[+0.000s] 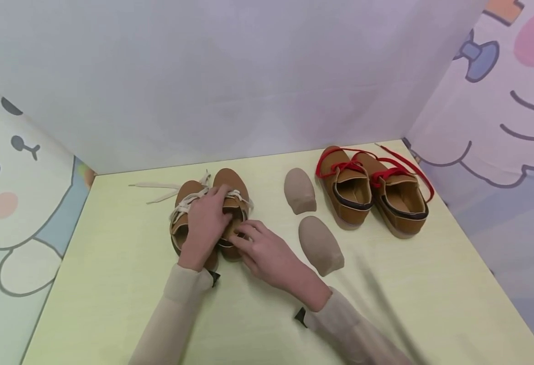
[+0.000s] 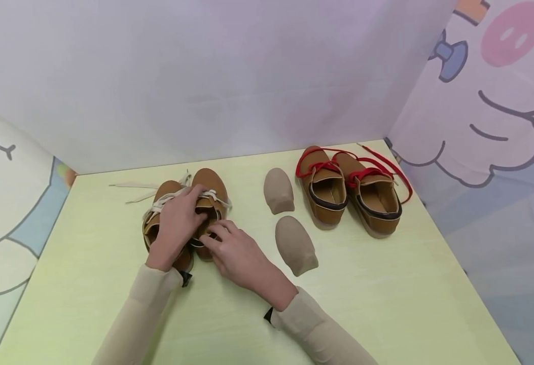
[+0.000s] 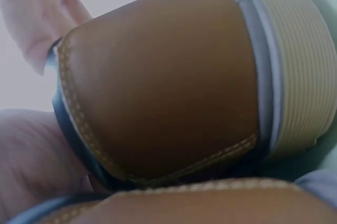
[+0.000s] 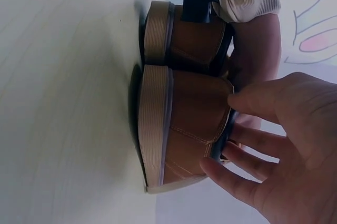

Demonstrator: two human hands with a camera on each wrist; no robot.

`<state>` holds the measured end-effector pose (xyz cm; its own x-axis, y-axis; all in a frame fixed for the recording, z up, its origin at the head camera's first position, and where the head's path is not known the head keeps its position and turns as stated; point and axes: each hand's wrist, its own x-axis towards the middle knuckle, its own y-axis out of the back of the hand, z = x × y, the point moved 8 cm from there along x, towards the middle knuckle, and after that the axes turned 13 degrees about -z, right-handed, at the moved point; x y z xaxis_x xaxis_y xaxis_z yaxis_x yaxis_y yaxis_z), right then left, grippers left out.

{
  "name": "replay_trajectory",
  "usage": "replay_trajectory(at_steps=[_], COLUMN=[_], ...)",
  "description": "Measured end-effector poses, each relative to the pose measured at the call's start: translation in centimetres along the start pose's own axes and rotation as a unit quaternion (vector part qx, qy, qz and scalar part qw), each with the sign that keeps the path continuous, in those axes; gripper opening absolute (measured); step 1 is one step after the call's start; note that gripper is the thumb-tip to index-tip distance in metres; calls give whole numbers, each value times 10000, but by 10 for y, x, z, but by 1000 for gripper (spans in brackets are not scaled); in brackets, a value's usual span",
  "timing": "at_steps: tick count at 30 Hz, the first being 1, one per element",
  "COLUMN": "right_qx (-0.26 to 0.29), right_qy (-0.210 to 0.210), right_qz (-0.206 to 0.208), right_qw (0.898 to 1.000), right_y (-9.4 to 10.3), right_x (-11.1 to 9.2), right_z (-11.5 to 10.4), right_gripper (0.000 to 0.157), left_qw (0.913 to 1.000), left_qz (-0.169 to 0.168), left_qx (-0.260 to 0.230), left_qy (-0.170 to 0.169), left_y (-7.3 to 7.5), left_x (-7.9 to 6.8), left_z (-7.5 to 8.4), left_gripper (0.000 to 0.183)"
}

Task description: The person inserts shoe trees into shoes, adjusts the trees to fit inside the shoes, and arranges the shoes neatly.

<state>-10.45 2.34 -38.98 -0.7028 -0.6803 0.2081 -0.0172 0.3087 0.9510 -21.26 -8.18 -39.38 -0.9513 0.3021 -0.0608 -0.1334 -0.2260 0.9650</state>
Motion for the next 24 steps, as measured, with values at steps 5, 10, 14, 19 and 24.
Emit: replay_trajectory(at_steps=[5, 10, 14, 19, 24], right_qx=[99, 31, -92, -199, -481], right_qy=[-27, -268, -704, -1220, -1372], right_qz=[-166, -387, -528, -548, -266], right_qw=[9998, 9989, 9961, 9908, 9890], right_y=[-6, -9, -7, 0, 7], right_x=[-3, -12, -26, -49, -72], right_z=[4, 9, 20, 35, 47], right_gripper=[39, 49, 52, 46, 39], left_qw=[10000, 10000, 9999, 9999, 9995], left_qz=[16, -73, -122, -146, -202], left_qx=[29, 35, -4, -59, -222], left_qy=[-5, 53, 44, 52, -45], left_y=[2, 0, -2, -2, 0], left_x=[-1, 1, 4, 4, 0], left_z=[-3, -5, -5, -5, -4], left_gripper=[57, 57, 57, 56, 54])
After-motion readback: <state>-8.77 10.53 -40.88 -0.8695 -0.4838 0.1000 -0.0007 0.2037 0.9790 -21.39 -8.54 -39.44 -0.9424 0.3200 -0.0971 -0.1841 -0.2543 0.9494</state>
